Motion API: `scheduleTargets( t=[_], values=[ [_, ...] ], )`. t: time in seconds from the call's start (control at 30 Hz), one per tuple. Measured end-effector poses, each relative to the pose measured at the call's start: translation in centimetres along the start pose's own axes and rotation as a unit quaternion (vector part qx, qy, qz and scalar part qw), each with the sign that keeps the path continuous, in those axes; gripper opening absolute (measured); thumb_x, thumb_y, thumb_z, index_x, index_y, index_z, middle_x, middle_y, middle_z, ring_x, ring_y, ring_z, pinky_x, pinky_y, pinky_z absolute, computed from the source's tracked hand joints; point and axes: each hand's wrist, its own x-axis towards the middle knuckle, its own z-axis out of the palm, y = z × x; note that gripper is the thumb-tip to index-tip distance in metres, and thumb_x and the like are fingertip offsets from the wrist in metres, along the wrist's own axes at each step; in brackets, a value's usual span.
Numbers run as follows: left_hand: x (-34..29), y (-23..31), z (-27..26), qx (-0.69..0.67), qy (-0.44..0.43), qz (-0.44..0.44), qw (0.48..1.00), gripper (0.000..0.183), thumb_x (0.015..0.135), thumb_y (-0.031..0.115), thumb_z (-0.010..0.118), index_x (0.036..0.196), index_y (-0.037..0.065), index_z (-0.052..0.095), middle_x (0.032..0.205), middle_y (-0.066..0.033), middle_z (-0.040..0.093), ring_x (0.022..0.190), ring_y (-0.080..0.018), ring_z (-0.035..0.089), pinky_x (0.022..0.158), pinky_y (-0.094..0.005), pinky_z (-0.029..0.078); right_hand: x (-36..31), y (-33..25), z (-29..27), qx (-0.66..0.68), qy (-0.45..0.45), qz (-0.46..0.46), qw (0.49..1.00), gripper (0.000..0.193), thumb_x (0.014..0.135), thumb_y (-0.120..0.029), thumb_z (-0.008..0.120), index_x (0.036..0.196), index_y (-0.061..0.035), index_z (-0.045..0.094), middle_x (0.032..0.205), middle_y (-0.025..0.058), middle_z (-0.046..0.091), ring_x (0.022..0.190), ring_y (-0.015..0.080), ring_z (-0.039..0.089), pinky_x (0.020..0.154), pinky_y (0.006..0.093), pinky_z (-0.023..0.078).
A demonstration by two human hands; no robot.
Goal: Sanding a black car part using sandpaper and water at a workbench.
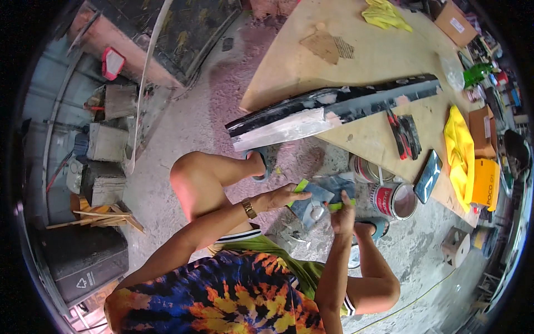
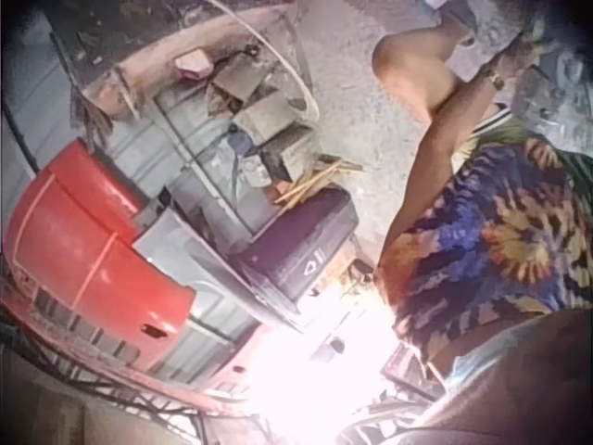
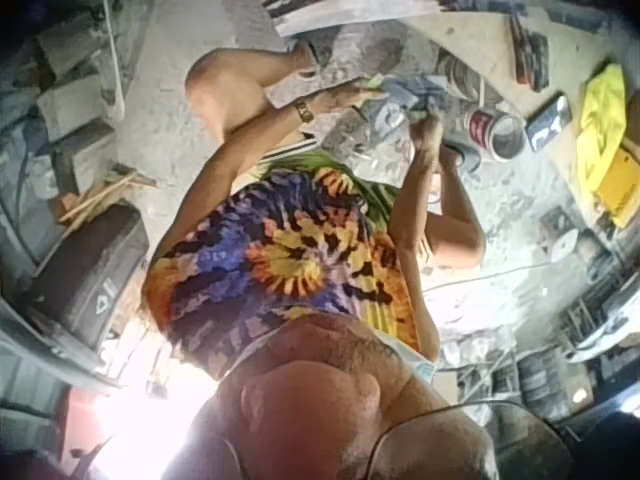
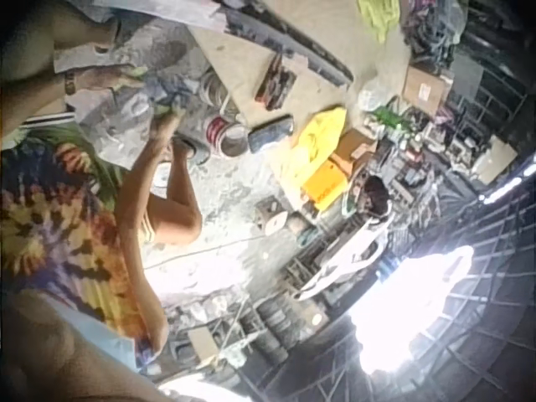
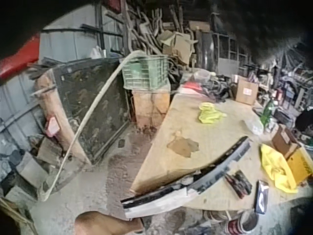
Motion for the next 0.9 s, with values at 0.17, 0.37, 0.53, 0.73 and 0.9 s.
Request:
scheduleTargets(
  t=[0.17,0.37,0.53,0.73,0.9],
  values=[
    [-1.9,-1.4,-2.0,0.080,0.144,0.137,0.977,0.053,0.094,0.047,0.057,0.123,0.002,0.055,0.097,-0.0001,0.055,0.092,-0.0137,0.049,0.082,-0.0255,0.041,-3.8,-3.7,0.1,-0.306,-0.056,-0.157,0.937,0.039,0.095,-0.003,0.047,0.135,-0.0029,0.047,0.132,0.0133,0.054,0.117,0.0266,0.057,0.094,0.0399,0.051],
    [-5.1,0.5,-4.5,0.123,0.223,0.116,0.960,0.048,0.097,0.046,0.053,0.107,0.000,0.057,0.095,-0.0033,0.054,0.090,-0.0132,0.048,0.081,-0.0297,0.040,-6.2,-4.6,14.2,-0.738,-0.169,-0.252,0.603,0.053,0.085,0.005,0.050,0.134,-0.0148,0.052,0.132,0.0142,0.051,0.126,0.0378,0.046,0.104,0.0412,0.039],
    [-5.5,1.8,-2.4,0.108,0.257,0.168,0.946,0.039,0.097,0.042,0.053,0.090,0.004,0.056,0.079,0.0038,0.043,0.077,-0.0084,0.040,0.068,-0.0269,0.036,-5.1,-3.0,15.5,-0.800,-0.171,-0.310,0.485,0.051,0.082,0.001,0.053,0.128,-0.0217,0.060,0.131,0.0073,0.054,0.122,0.0313,0.050,0.100,0.0429,0.042],
    [-5.2,0.1,-2.8,0.049,0.258,0.207,0.943,0.036,0.099,0.037,0.052,0.085,0.004,0.054,0.074,0.0034,0.041,0.072,-0.0082,0.038,0.062,-0.0283,0.034,-6.0,-0.4,15.0,-0.790,-0.189,-0.318,0.489,0.051,0.078,0.002,0.055,0.124,-0.0186,0.062,0.124,0.0039,0.059,0.116,0.0282,0.054,0.096,0.0429,0.043],
    [-4.5,0.0,-3.9,0.030,0.330,0.230,0.915,0.034,0.099,0.034,0.053,0.087,0.002,0.057,0.073,0.0040,0.047,0.068,-0.0089,0.040,0.060,-0.0303,0.036,-8.2,-0.2,13.6,-0.793,-0.278,-0.234,0.489,0.053,0.077,0.004,0.054,0.124,-0.0193,0.062,0.124,0.0039,0.059,0.115,0.0280,0.054,0.096,0.0412,0.045]
  ],
)
